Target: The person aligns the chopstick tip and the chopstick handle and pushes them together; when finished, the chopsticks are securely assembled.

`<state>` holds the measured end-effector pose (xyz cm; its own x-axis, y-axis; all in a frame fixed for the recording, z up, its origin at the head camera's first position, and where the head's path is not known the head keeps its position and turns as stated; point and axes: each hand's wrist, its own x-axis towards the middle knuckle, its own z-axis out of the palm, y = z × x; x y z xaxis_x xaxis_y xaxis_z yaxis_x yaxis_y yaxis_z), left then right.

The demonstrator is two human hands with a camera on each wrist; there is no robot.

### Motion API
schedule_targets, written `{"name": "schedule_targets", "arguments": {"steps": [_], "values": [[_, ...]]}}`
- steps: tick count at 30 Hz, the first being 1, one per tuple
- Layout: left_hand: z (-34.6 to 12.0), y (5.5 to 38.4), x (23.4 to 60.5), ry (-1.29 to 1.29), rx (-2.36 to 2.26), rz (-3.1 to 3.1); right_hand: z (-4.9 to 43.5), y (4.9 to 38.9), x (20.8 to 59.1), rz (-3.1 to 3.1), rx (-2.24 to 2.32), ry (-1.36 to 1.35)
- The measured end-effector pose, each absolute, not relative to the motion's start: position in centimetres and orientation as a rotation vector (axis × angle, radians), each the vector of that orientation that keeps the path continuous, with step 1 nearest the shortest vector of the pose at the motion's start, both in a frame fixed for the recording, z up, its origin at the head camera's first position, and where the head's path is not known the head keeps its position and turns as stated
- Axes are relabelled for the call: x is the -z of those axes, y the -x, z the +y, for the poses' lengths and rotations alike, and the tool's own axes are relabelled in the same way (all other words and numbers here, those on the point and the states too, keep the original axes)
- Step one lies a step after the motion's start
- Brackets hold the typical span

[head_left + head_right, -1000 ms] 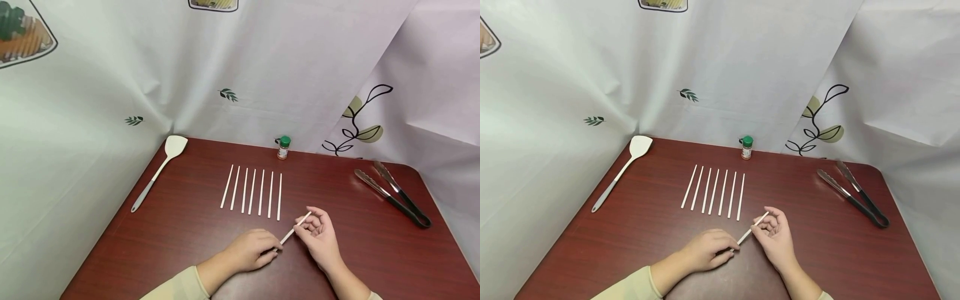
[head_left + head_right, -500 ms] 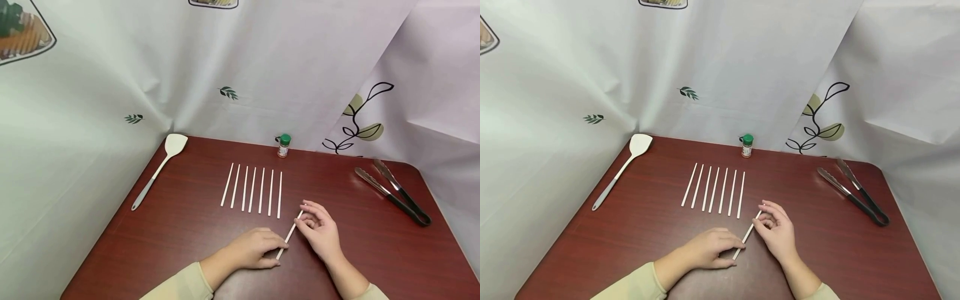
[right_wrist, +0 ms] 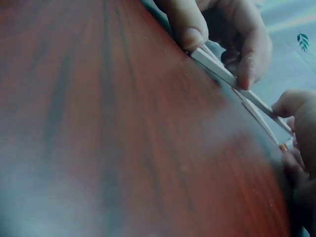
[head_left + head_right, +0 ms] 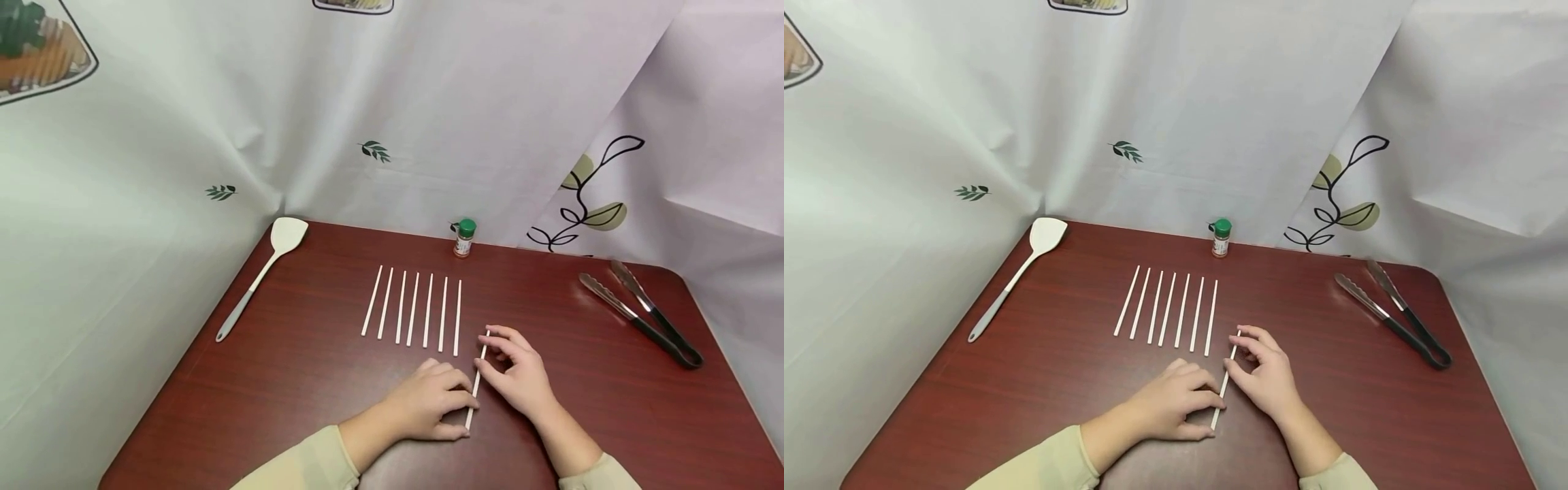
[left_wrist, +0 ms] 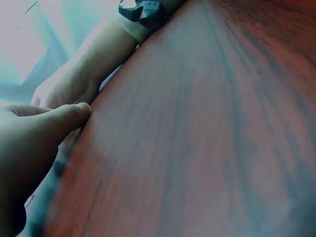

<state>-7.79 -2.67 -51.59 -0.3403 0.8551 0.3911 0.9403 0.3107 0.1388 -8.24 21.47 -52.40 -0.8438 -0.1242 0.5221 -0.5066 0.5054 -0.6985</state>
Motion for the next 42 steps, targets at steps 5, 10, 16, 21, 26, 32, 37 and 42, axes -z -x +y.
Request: {"name": "schedule_targets", "arguments": {"steps": [5, 10, 16, 21, 26, 32, 37, 42], "values": [[-2.3, 7.8, 51.8, 1.599, 0.454, -2.348, 21.9, 9.1, 52.5, -2.446, -0.988, -0.559], [-2.1, 7.8, 51.9, 1.559, 0.418, -2.375, 21.9, 9.7, 52.6, -2.516, -0.898, -0.601], [-1.5, 7.9, 51.9, 1.430, 0.342, -2.412, 21.7, 10.5, 52.4, -2.565, -0.829, -0.585], [-0.7, 8.0, 51.7, 1.350, 0.289, -2.455, 21.7, 11.2, 52.4, -2.582, -0.784, -0.549], [0.2, 7.8, 51.4, 1.248, 0.235, -2.497, 21.7, 12.0, 52.6, -2.588, -0.777, -0.511], [1.2, 8.2, 51.3, 1.144, 0.181, -2.484, 21.5, 13.5, 52.4, -2.637, -0.765, -0.450], [1.8, 8.9, 51.3, 1.082, 0.187, -2.469, 21.4, 14.4, 52.2, -2.636, -0.754, -0.440], [2.4, 9.6, 51.4, 1.018, 0.228, -2.461, 21.5, 14.6, 52.2, -2.617, -0.743, -0.454]]}}
